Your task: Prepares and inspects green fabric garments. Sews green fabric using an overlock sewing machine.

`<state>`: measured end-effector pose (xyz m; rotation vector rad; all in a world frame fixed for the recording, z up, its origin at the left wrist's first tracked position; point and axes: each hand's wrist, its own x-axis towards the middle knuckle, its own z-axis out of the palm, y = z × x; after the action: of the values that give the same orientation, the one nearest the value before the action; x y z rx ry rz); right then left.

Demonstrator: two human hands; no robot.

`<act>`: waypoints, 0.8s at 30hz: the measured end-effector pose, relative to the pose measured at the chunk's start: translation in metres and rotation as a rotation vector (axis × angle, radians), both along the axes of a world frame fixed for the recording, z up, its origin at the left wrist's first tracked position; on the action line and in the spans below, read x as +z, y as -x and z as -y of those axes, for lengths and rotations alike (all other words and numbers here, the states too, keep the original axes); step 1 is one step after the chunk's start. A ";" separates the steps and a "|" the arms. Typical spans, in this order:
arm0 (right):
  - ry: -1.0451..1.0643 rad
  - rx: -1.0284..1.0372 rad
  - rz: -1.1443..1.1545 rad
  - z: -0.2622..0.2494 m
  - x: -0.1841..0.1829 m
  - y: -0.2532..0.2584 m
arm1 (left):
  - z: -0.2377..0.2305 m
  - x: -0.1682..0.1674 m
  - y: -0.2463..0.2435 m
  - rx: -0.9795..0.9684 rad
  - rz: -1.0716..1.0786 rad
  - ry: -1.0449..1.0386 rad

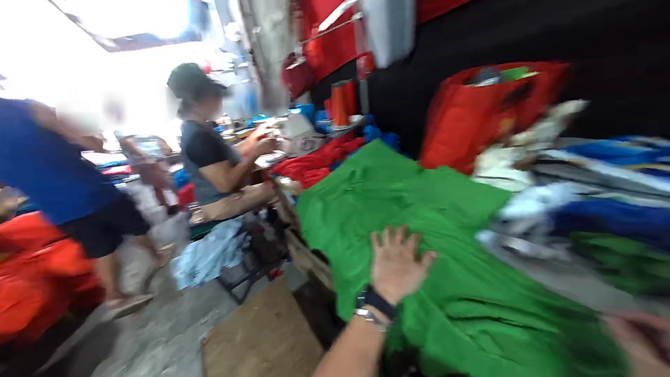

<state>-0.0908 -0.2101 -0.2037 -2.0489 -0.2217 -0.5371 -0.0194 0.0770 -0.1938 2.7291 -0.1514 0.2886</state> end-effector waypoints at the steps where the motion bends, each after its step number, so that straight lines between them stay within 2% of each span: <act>1: -0.010 -0.045 0.014 -0.001 -0.003 0.001 | 0.000 -0.004 -0.002 -0.003 0.025 -0.006; 5: -0.047 -0.201 0.026 -0.011 -0.005 0.002 | 0.000 -0.009 -0.008 0.004 0.051 0.003; 10: -0.030 -0.225 0.054 -0.015 -0.007 0.000 | -0.001 -0.009 -0.008 0.006 0.057 0.005; 14: 0.021 -0.241 0.118 -0.014 0.027 0.007 | -0.004 -0.008 -0.011 -0.017 0.017 -0.026; 17: 0.192 -0.247 0.154 -0.007 0.056 0.012 | -0.004 0.007 -0.014 -0.036 -0.093 -0.015; 19: 0.313 -0.221 0.067 0.000 0.074 0.014 | 0.004 0.025 -0.011 -0.026 -0.126 -0.010; 21: 0.360 -0.159 -0.082 0.005 0.090 0.013 | 0.021 0.034 -0.004 -0.127 0.078 0.037; 22: 0.350 -0.115 -0.134 0.008 0.096 0.012 | 0.033 0.039 -0.002 -0.244 0.193 0.075; 24: 0.322 -0.030 -0.144 0.011 0.103 0.011 | 0.063 0.054 0.004 -0.534 0.240 0.172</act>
<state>-0.1022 -0.2212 -0.1010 -2.3964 -0.2018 -0.3883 -0.0238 0.0141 -0.1400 2.3640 -0.8588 0.4437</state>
